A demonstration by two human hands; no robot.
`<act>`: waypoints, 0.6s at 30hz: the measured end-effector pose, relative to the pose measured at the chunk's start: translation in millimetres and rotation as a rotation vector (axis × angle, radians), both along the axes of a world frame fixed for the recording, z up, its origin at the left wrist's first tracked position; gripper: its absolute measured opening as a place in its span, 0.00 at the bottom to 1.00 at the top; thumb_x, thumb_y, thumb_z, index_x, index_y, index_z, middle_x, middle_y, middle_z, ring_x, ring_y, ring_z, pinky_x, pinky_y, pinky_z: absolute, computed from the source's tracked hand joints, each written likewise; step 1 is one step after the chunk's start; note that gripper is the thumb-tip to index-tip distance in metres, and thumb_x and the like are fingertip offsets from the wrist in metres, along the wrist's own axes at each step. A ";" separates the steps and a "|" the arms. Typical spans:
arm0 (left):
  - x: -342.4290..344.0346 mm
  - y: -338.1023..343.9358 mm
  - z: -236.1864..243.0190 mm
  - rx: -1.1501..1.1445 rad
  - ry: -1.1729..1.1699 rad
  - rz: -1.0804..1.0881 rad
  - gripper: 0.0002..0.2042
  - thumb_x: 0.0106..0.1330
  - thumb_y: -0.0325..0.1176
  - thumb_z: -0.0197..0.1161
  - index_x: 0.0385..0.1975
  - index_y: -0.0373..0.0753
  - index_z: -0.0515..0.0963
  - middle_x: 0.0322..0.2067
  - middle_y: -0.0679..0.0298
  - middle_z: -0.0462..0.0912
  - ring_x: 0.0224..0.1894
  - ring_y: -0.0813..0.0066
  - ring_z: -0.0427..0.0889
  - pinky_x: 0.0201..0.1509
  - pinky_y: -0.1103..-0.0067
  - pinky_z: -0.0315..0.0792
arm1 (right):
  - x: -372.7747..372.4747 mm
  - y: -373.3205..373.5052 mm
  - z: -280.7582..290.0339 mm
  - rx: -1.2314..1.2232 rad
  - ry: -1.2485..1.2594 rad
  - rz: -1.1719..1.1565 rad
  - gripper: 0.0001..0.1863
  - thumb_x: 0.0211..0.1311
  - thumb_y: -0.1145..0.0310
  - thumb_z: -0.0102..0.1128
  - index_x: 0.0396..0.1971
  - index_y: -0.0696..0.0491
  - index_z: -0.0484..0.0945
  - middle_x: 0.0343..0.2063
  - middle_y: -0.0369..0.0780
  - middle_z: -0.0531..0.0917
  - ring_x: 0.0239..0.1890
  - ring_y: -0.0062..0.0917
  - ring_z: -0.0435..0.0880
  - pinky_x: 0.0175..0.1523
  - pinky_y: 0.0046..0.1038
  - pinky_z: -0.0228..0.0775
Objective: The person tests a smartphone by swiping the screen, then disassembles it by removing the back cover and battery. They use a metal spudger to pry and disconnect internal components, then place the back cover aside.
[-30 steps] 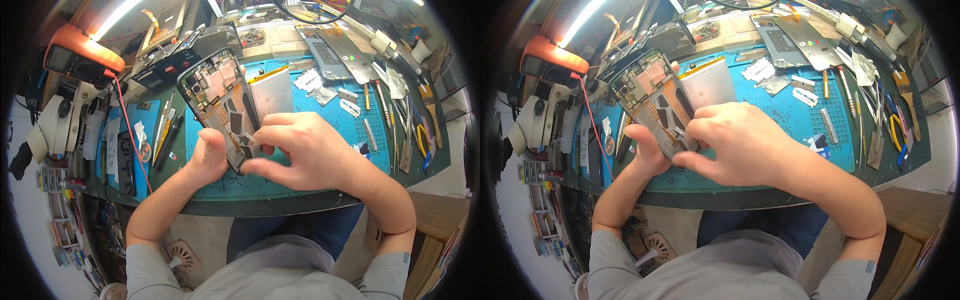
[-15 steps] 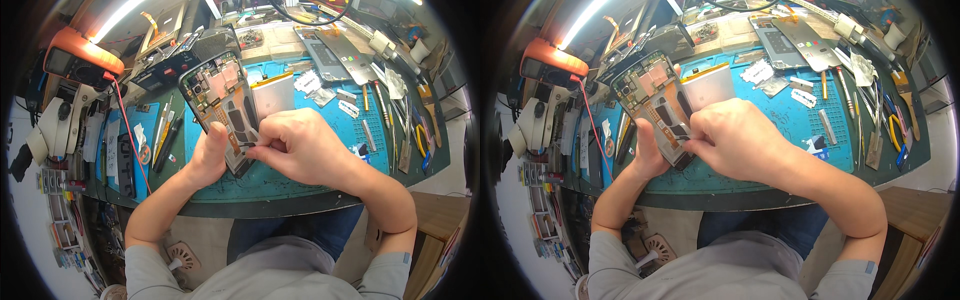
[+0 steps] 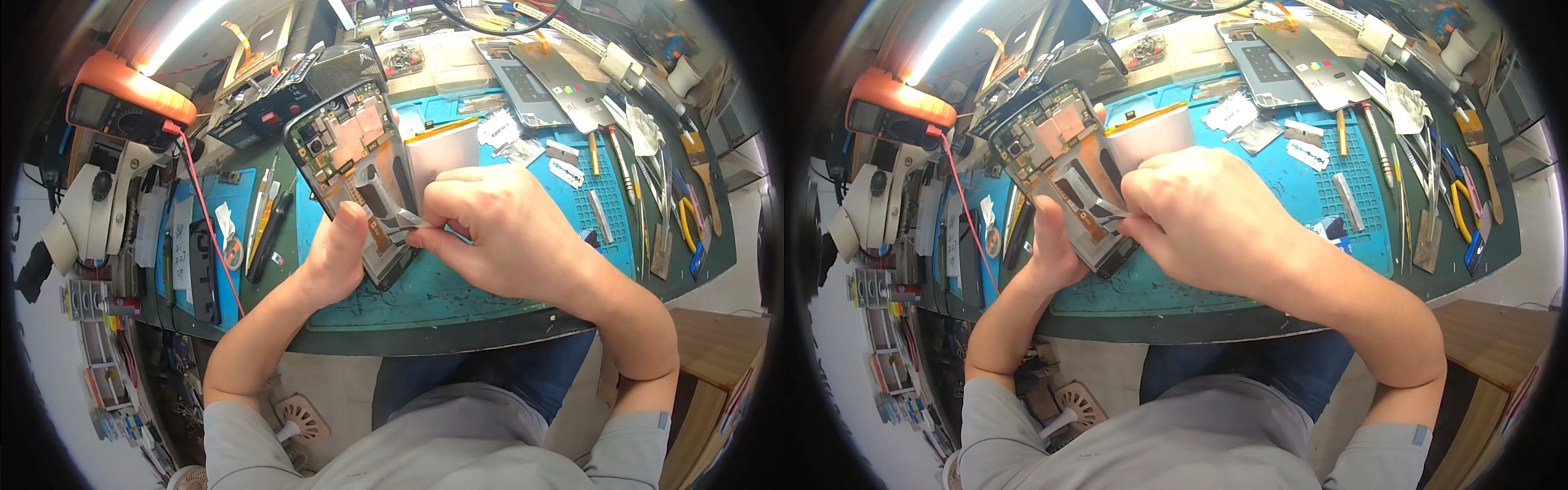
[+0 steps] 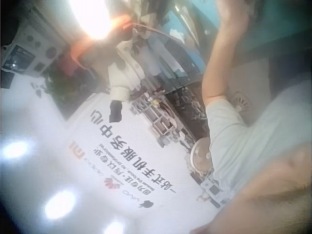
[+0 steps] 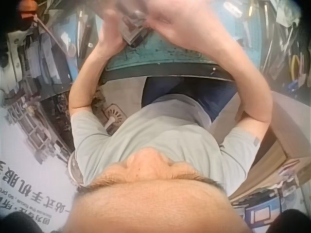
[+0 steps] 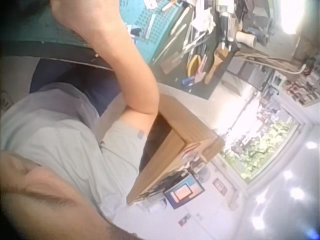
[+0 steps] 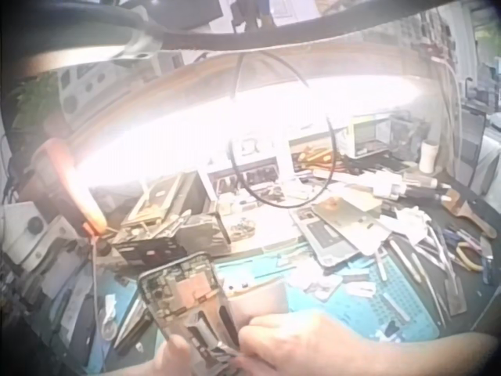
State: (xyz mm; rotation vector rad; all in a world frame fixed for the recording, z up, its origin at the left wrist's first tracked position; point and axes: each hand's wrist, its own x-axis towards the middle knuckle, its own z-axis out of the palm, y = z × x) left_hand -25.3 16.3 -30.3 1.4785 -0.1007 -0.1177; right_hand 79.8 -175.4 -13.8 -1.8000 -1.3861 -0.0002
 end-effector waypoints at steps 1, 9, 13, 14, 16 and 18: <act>-0.2 -0.4 0.5 0.002 -0.009 0.008 0.49 0.66 0.73 0.45 0.73 0.36 0.49 0.66 0.54 0.65 0.66 0.65 0.70 0.68 0.66 0.68 | 0.0 -0.8 3.7 -0.031 0.011 0.005 0.11 0.55 0.70 0.68 0.20 0.56 0.75 0.20 0.42 0.79 0.26 0.38 0.81 0.33 0.37 0.72; -2.0 -0.3 -2.5 -0.046 -0.009 0.068 0.47 0.66 0.73 0.43 0.69 0.33 0.58 0.61 0.55 0.72 0.62 0.68 0.74 0.65 0.69 0.70 | -1.2 -2.7 3.3 -0.091 0.208 0.000 0.15 0.55 0.67 0.72 0.20 0.55 0.73 0.17 0.39 0.75 0.21 0.31 0.77 0.27 0.31 0.67; 0.8 -5.5 -1.7 -0.016 -0.056 0.077 0.51 0.61 0.77 0.44 0.67 0.31 0.60 0.58 0.56 0.74 0.60 0.70 0.75 0.63 0.70 0.71 | 4.3 -7.3 7.5 -0.080 0.050 0.001 0.15 0.53 0.63 0.75 0.23 0.54 0.76 0.24 0.38 0.79 0.25 0.30 0.79 0.30 0.31 0.70; 1.3 -6.8 1.4 -0.010 -0.036 0.083 0.56 0.53 0.80 0.49 0.68 0.32 0.60 0.60 0.58 0.72 0.62 0.71 0.72 0.64 0.71 0.70 | 4.9 -7.6 7.5 -0.044 -0.034 -0.014 0.15 0.52 0.61 0.76 0.24 0.54 0.77 0.26 0.38 0.80 0.26 0.30 0.80 0.31 0.31 0.71; 1.3 -11.2 5.4 -0.018 -0.029 0.089 0.58 0.50 0.82 0.51 0.68 0.33 0.60 0.62 0.59 0.70 0.63 0.72 0.70 0.64 0.71 0.69 | 2.5 -8.0 20.0 0.020 -0.091 -0.069 0.17 0.50 0.58 0.77 0.26 0.54 0.79 0.30 0.38 0.82 0.29 0.30 0.81 0.33 0.30 0.72; -1.1 -9.3 3.8 -0.034 0.009 0.071 0.59 0.46 0.82 0.56 0.68 0.34 0.60 0.63 0.61 0.68 0.65 0.74 0.67 0.64 0.72 0.68 | -1.5 -4.2 25.7 0.096 -0.110 -0.098 0.23 0.46 0.53 0.80 0.30 0.54 0.79 0.30 0.37 0.82 0.29 0.29 0.82 0.34 0.28 0.74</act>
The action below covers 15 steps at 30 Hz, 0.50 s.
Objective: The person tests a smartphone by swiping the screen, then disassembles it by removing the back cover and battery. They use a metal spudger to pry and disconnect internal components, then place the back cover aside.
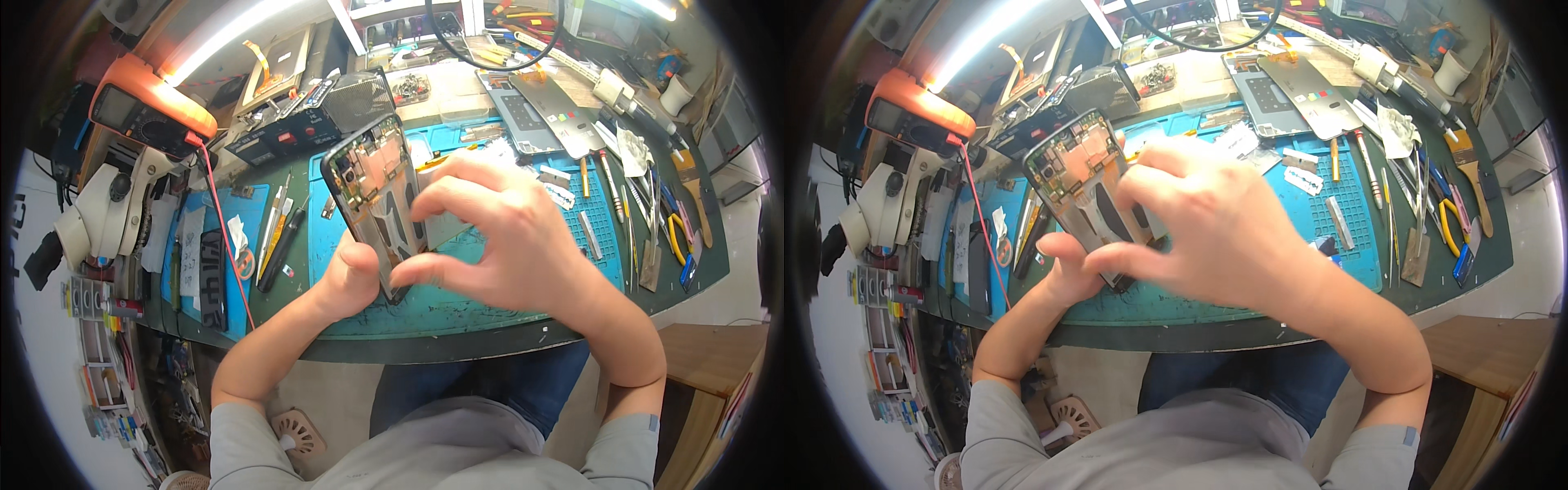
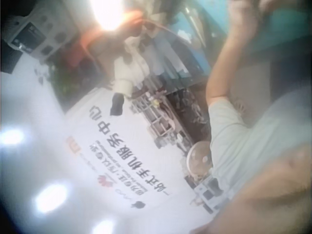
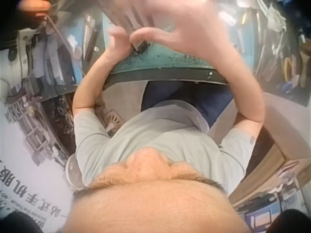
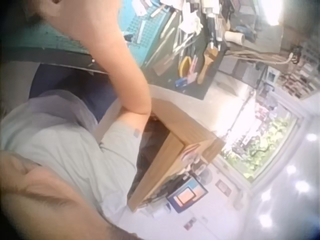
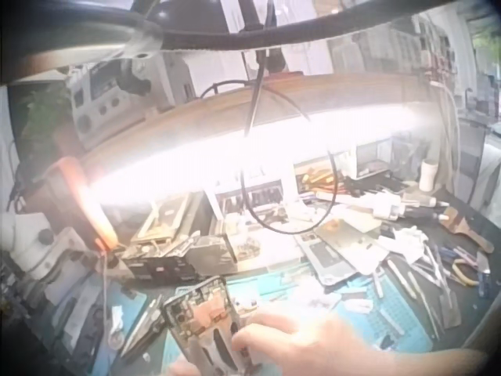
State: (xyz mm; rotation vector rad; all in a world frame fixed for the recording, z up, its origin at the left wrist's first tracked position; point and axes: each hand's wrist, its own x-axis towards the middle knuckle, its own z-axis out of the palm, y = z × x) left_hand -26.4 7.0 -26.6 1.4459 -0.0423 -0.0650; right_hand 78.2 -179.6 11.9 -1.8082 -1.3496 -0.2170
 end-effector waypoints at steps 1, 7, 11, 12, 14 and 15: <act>-1.0 0.1 0.0 -0.003 0.020 0.004 0.59 0.46 0.82 0.56 0.68 0.34 0.60 0.62 0.61 0.68 0.64 0.74 0.67 0.64 0.72 0.68 | -3.3 2.3 -0.2 0.017 0.060 0.009 0.23 0.46 0.53 0.80 0.31 0.54 0.79 0.29 0.37 0.82 0.29 0.28 0.81 0.34 0.27 0.73; 1.6 6.2 -17.6 0.003 -0.017 -0.007 0.56 0.48 0.82 0.54 0.65 0.34 0.64 0.57 0.61 0.73 0.59 0.73 0.73 0.61 0.72 0.70 | -16.2 11.0 3.0 0.063 0.918 0.215 0.15 0.56 0.64 0.76 0.32 0.54 0.78 0.26 0.30 0.79 0.26 0.11 0.75 0.30 0.17 0.68; 3.8 -7.8 -8.0 -0.036 -0.069 0.035 0.58 0.49 0.83 0.48 0.66 0.32 0.63 0.59 0.58 0.73 0.60 0.70 0.74 0.64 0.70 0.70 | -12.2 6.3 3.6 0.116 1.048 0.229 0.09 0.61 0.71 0.72 0.35 0.56 0.79 0.27 0.28 0.78 0.27 0.06 0.72 0.30 0.13 0.65; 4.6 -9.3 -5.5 -0.040 -0.065 0.036 0.58 0.49 0.83 0.47 0.66 0.32 0.63 0.59 0.58 0.73 0.61 0.69 0.73 0.65 0.70 0.70 | -10.1 5.8 1.2 0.114 1.019 0.208 0.09 0.60 0.71 0.70 0.35 0.58 0.79 0.26 0.30 0.80 0.27 0.08 0.75 0.31 0.15 0.68; 3.8 -9.6 -0.1 -0.013 -0.059 0.043 0.58 0.50 0.83 0.47 0.67 0.31 0.62 0.60 0.57 0.73 0.62 0.69 0.72 0.66 0.70 0.69 | -7.1 6.4 -4.2 0.112 0.963 0.174 0.10 0.60 0.71 0.67 0.37 0.61 0.80 0.24 0.34 0.83 0.27 0.12 0.79 0.33 0.20 0.73; 3.5 -9.9 2.3 -0.002 -0.055 0.045 0.58 0.51 0.83 0.47 0.67 0.31 0.61 0.60 0.57 0.72 0.63 0.69 0.72 0.66 0.70 0.69 | -7.4 6.2 -4.0 0.105 0.950 0.157 0.10 0.60 0.71 0.66 0.37 0.61 0.81 0.24 0.35 0.83 0.27 0.13 0.80 0.33 0.21 0.74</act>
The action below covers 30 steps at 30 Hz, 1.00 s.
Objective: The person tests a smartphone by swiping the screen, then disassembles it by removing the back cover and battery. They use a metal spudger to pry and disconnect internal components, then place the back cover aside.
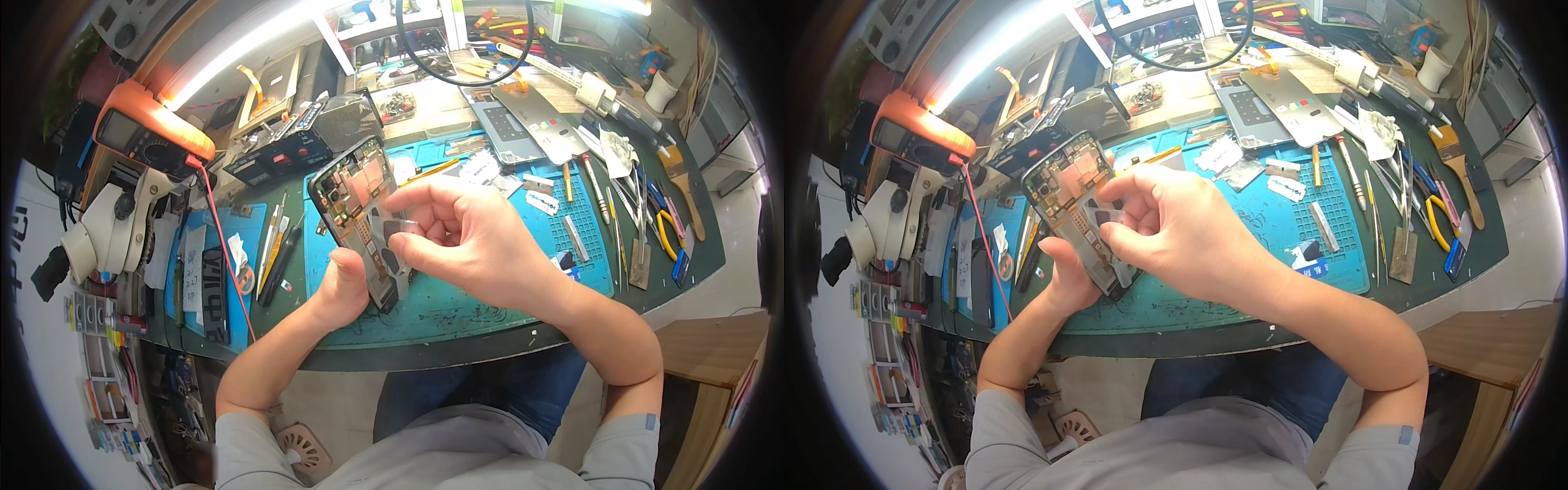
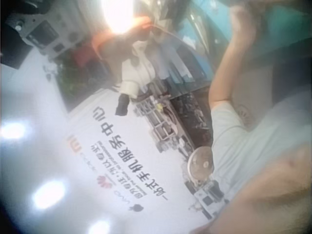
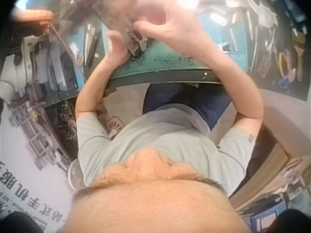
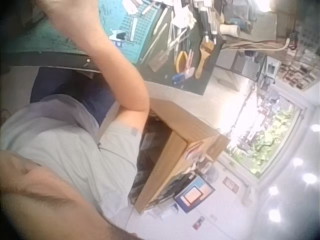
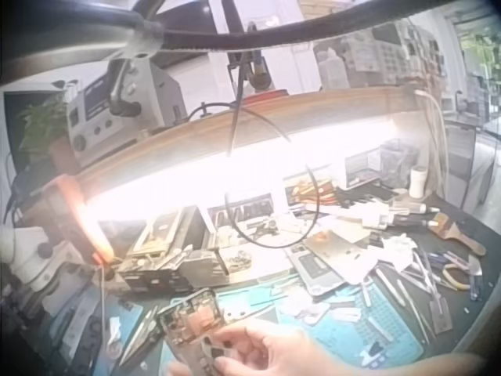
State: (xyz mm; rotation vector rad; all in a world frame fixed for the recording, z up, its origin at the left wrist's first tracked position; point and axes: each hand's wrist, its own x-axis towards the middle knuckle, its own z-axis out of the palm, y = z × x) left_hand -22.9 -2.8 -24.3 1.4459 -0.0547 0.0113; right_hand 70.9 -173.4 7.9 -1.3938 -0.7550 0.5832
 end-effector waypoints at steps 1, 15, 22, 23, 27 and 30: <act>0.0 -0.3 1.4 0.005 0.004 -0.002 0.58 0.51 0.82 0.46 0.68 0.30 0.60 0.60 0.56 0.72 0.63 0.69 0.72 0.66 0.70 0.69 | -0.7 -0.3 0.3 -0.015 -0.014 -0.013 0.10 0.60 0.70 0.65 0.37 0.61 0.81 0.24 0.35 0.83 0.27 0.14 0.80 0.33 0.21 0.74; -1.9 0.2 1.9 0.087 -0.020 -0.024 0.56 0.55 0.81 0.46 0.67 0.29 0.60 0.60 0.57 0.72 0.62 0.70 0.71 0.65 0.71 0.68 | -2.5 5.0 2.4 -0.097 -0.342 -0.079 0.13 0.61 0.65 0.64 0.25 0.59 0.80 0.18 0.44 0.81 0.21 0.33 0.83 0.30 0.32 0.74; 2.1 -2.2 9.4 0.091 -0.058 -0.052 0.54 0.59 0.78 0.44 0.73 0.36 0.48 0.68 0.55 0.61 0.69 0.65 0.64 0.71 0.67 0.62 | 2.0 3.3 -0.9 -0.139 -0.483 -0.109 0.14 0.62 0.65 0.63 0.21 0.58 0.77 0.17 0.41 0.79 0.21 0.30 0.79 0.28 0.32 0.70; 2.8 -1.9 10.1 0.098 -0.061 -0.056 0.55 0.59 0.79 0.44 0.74 0.37 0.46 0.70 0.55 0.59 0.70 0.63 0.62 0.72 0.66 0.61 | 2.4 3.5 -1.1 -0.166 -0.495 -0.111 0.15 0.61 0.63 0.62 0.21 0.58 0.77 0.18 0.45 0.81 0.22 0.38 0.83 0.30 0.36 0.73; 4.3 -2.1 9.7 0.103 -0.070 -0.060 0.55 0.60 0.78 0.44 0.75 0.37 0.44 0.71 0.54 0.57 0.72 0.62 0.61 0.73 0.65 0.59 | 3.1 3.2 -2.4 -0.156 -0.500 -0.113 0.15 0.61 0.63 0.63 0.21 0.58 0.77 0.18 0.45 0.81 0.21 0.38 0.82 0.29 0.36 0.72; 2.3 -2.1 11.1 0.100 -0.058 -0.048 0.55 0.60 0.78 0.45 0.75 0.37 0.44 0.71 0.54 0.57 0.72 0.62 0.61 0.73 0.65 0.59 | 2.5 2.8 -0.8 -0.136 -0.418 -0.081 0.15 0.61 0.63 0.63 0.20 0.58 0.77 0.17 0.45 0.80 0.20 0.37 0.81 0.28 0.35 0.71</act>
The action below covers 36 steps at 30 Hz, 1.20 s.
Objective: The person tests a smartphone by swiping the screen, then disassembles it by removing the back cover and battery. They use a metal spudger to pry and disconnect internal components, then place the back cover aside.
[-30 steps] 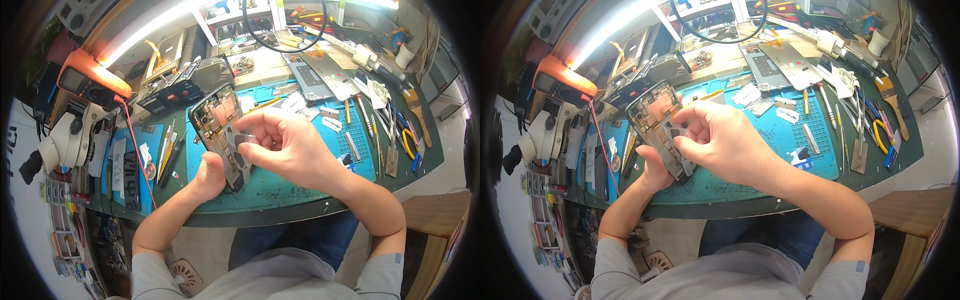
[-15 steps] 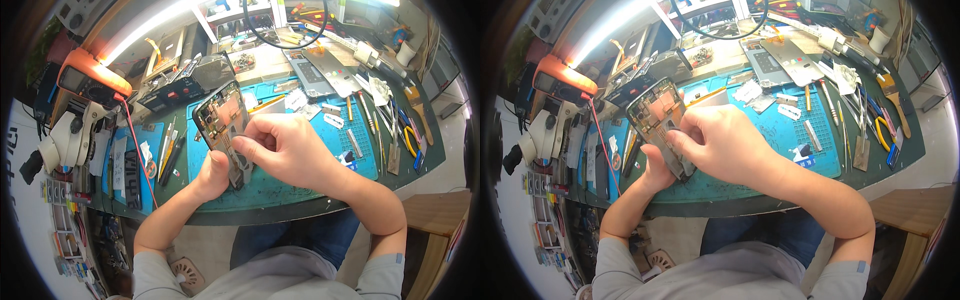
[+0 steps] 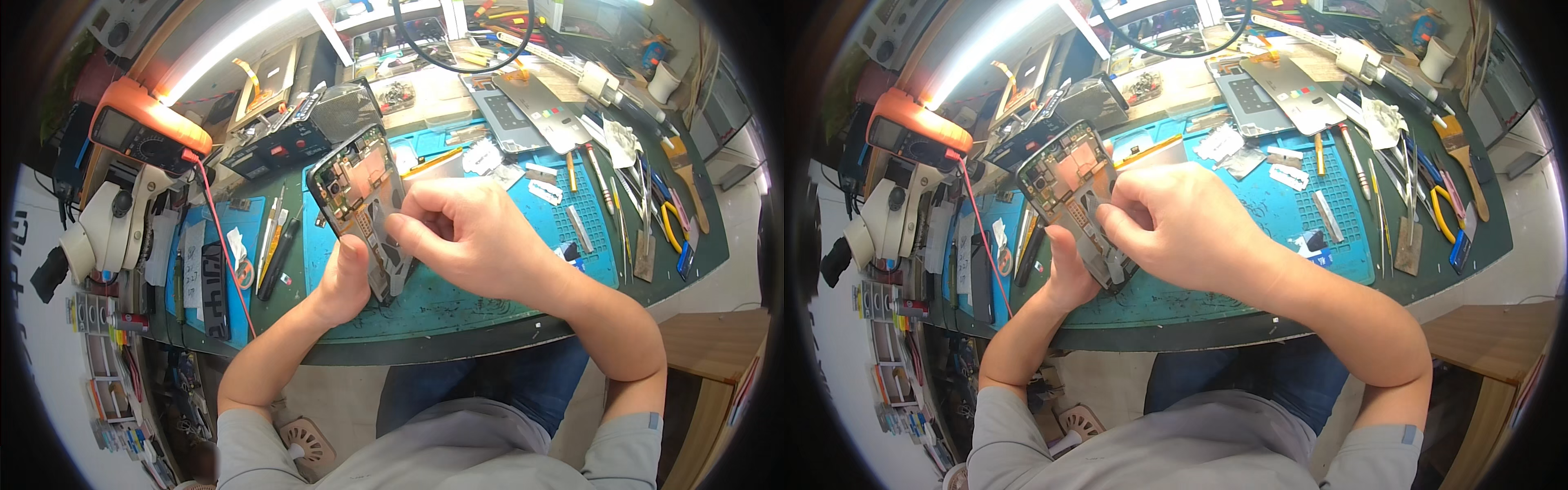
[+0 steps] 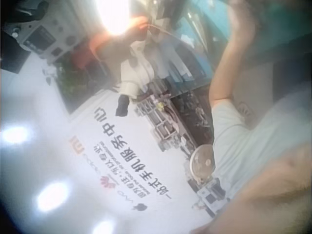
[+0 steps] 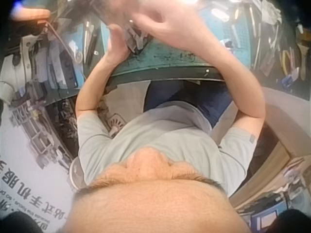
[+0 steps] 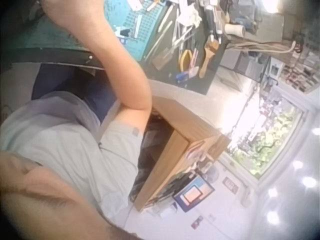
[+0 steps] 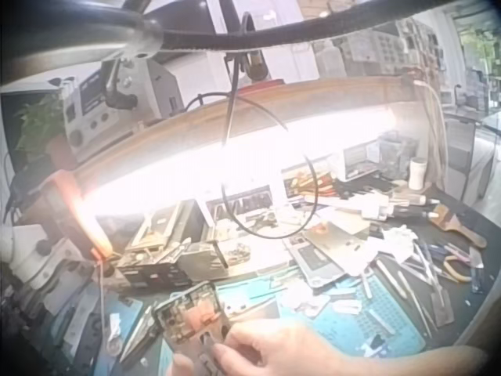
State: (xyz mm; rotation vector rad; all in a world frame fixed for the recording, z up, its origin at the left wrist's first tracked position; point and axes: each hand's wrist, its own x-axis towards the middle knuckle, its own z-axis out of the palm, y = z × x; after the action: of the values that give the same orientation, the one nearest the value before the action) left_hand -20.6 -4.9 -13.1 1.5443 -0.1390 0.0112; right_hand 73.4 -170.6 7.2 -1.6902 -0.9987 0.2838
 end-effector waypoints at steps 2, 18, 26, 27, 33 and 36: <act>0.3 -0.2 -0.7 -0.014 -0.008 0.012 0.54 0.61 0.77 0.44 0.74 0.36 0.46 0.70 0.54 0.59 0.71 0.63 0.62 0.73 0.65 0.60 | 0.1 0.6 -2.5 0.031 0.018 0.007 0.15 0.62 0.63 0.63 0.20 0.58 0.77 0.17 0.45 0.80 0.20 0.37 0.80 0.28 0.35 0.71; -4.1 -5.9 -6.9 0.009 -0.105 0.126 0.48 0.66 0.74 0.41 0.70 0.33 0.56 0.65 0.55 0.66 0.66 0.65 0.68 0.69 0.67 0.64 | -20.2 4.7 -16.0 0.147 0.239 -0.071 0.11 0.63 0.69 0.63 0.25 0.61 0.80 0.17 0.43 0.77 0.18 0.24 0.73 0.25 0.29 0.64; -4.7 -4.1 -9.6 -0.008 -0.073 0.159 0.48 0.66 0.74 0.40 0.73 0.37 0.50 0.70 0.56 0.59 0.69 0.63 0.64 0.71 0.65 0.61 | -25.3 3.1 -22.0 0.142 0.378 -0.082 0.12 0.65 0.68 0.62 0.27 0.61 0.81 0.18 0.40 0.79 0.20 0.16 0.71 0.26 0.26 0.64; -4.8 -4.2 -10.1 -0.010 -0.074 0.179 0.48 0.66 0.74 0.40 0.71 0.36 0.53 0.67 0.56 0.63 0.67 0.64 0.66 0.69 0.66 0.63 | -26.0 3.0 -22.3 0.145 0.393 -0.084 0.12 0.65 0.67 0.62 0.27 0.61 0.81 0.18 0.40 0.79 0.20 0.16 0.71 0.26 0.26 0.64; -9.4 -2.7 -12.5 -0.073 -0.036 0.209 0.47 0.67 0.75 0.38 0.65 0.32 0.63 0.57 0.57 0.75 0.58 0.69 0.76 0.62 0.70 0.71 | -32.7 0.6 -28.0 0.133 0.474 -0.072 0.12 0.69 0.66 0.62 0.27 0.58 0.80 0.20 0.28 0.74 0.25 0.10 0.66 0.28 0.19 0.58; -9.4 -1.6 -12.7 -0.074 -0.019 0.188 0.47 0.67 0.75 0.37 0.68 0.34 0.58 0.60 0.57 0.71 0.60 0.69 0.73 0.64 0.70 0.69 | -35.2 -0.2 -31.0 0.115 0.489 -0.099 0.12 0.69 0.66 0.62 0.27 0.59 0.80 0.20 0.31 0.75 0.24 0.11 0.67 0.28 0.21 0.60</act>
State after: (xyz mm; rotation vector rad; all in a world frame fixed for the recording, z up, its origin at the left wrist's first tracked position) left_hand -30.1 -6.5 -25.8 1.4790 -0.0079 0.1777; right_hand 38.3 -170.8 -23.8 -1.4619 -0.5560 0.5342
